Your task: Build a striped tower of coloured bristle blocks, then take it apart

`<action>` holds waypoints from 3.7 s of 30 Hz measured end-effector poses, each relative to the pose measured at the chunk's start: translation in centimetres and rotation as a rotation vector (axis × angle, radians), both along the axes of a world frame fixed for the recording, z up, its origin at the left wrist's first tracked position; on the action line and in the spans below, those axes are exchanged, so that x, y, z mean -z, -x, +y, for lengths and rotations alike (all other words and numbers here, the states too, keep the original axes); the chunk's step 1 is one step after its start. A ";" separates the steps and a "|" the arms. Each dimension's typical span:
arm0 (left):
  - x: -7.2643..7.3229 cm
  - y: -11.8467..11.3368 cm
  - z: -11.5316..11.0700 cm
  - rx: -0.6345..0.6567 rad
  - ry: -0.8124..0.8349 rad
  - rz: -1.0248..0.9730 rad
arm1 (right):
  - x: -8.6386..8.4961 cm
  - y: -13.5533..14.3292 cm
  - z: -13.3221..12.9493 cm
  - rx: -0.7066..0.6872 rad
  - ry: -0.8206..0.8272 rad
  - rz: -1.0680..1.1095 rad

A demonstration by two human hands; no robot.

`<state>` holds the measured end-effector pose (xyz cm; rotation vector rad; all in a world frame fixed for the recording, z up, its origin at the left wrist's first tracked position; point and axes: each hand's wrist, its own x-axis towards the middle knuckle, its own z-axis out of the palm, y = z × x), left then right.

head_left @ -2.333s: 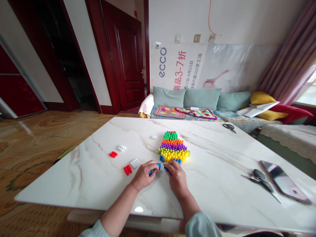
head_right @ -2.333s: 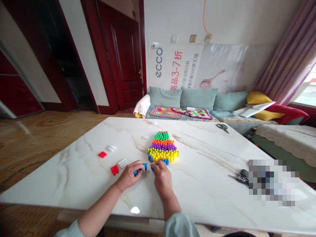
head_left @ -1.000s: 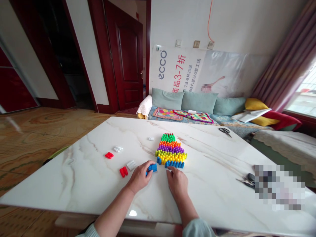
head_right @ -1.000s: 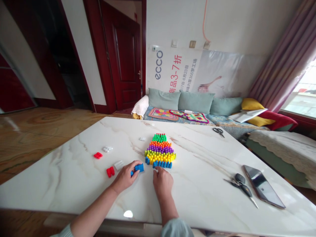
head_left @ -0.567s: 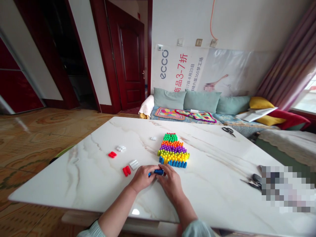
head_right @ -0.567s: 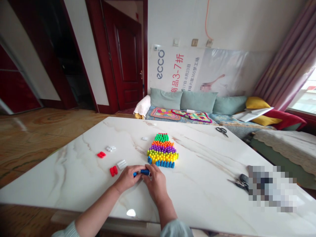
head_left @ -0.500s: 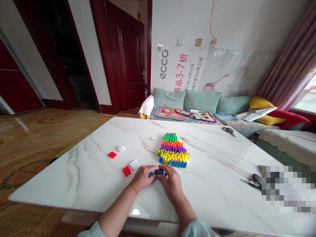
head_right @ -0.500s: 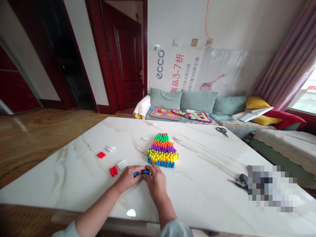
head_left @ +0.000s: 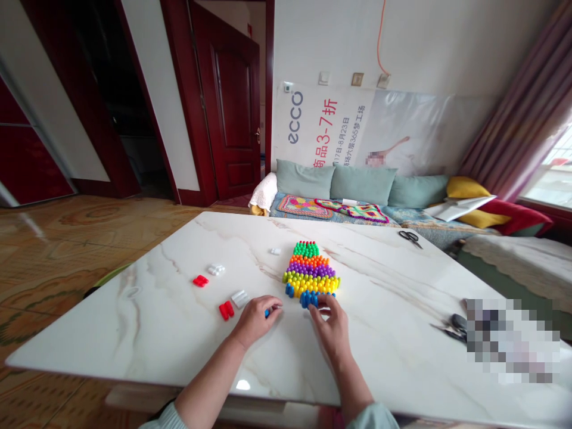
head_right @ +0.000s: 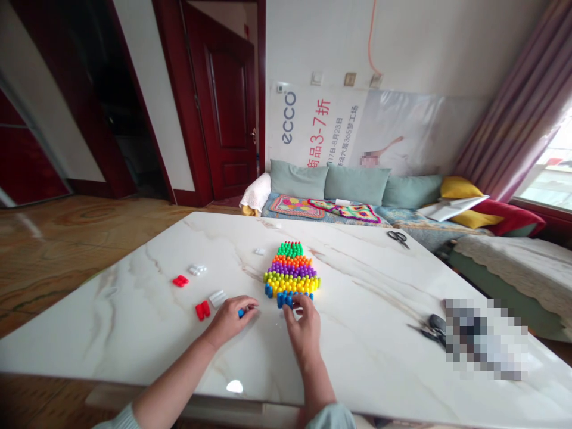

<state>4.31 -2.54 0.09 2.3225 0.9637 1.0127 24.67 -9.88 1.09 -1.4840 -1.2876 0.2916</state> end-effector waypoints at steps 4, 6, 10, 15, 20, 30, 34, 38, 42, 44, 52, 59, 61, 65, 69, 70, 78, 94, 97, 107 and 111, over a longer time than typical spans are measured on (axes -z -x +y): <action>-0.3 -0.5 0.7 -0.168 0.122 0.010 | 0.4 -0.7 -0.5 -0.004 0.050 -0.177; -1.0 -1.3 1.1 -0.285 0.208 0.051 | 0.4 -0.5 -0.6 -0.052 0.081 -0.217; -2.7 -3.4 1.3 -0.407 0.325 0.190 | 0.4 -0.1 -0.4 -0.067 0.142 -0.254; -3.3 -5.2 0.7 -0.507 0.321 0.317 | 0.3 -0.1 -0.3 -0.043 0.153 -0.296; -3.1 -6.0 0.4 -0.572 0.302 0.356 | 0.3 -0.1 -0.3 -0.022 0.149 -0.312; -2.4 -5.0 -1.0 -0.487 0.201 0.266 | 0.2 0.0 -0.4 -0.036 0.145 -0.228; -2.2 -5.2 -0.7 -0.440 0.199 0.273 | 0.1 -0.2 -0.6 0.018 0.026 -0.080; -1.9 -5.8 -0.3 -0.467 0.200 0.265 | 0.5 -0.6 -0.5 0.144 -0.102 0.062; -1.5 -5.7 -0.2 -0.486 0.185 0.209 | 0.8 -0.7 -0.1 0.160 -0.117 0.115; -1.4 -5.4 -0.3 -0.448 0.173 0.163 | 0.8 -0.7 -0.1 0.151 -0.111 0.135; -0.8 -2.3 -3.5 -0.137 0.047 0.106 | 1.2 -1.5 -0.4 0.204 -0.031 0.376; -0.5 -2.3 -4.2 -0.138 -0.002 0.155 | 1.4 -1.5 -0.3 0.128 0.100 0.245; -0.5 -2.5 -4.0 -0.155 -0.011 0.152 | 0.9 -1.2 -0.6 0.094 0.159 0.140; -0.5 -2.7 -4.1 -0.191 -0.031 0.165 | 0.4 -0.8 -1.2 0.048 0.197 -0.045; -0.6 -2.8 -4.3 -0.213 -0.036 0.179 | 1.0 -0.9 -1.1 0.044 0.176 -0.112; -0.6 -2.8 -4.4 -0.216 -0.035 0.180 | 1.3 -1.0 -0.9 0.053 0.160 -0.102; -0.7 -2.8 -4.5 -0.208 -0.022 0.198 | 1.8 -1.5 -0.3 0.247 0.016 0.060; -1.2 -1.7 -4.4 -0.235 0.290 -0.295 | -0.7 1.3 -2.2 -0.182 0.181 -0.231; -1.1 -1.5 -4.4 -0.290 0.366 -0.450 | -1.4 4.0 -2.4 -0.306 0.186 -0.263; -0.8 -1.4 -4.1 -0.305 0.321 -0.424 | -2.5 7.4 -1.1 -0.246 0.338 -0.530; -1.0 -1.4 -4.2 -0.255 0.266 -0.307 | -1.7 6.2 -1.9 -0.155 0.363 -0.508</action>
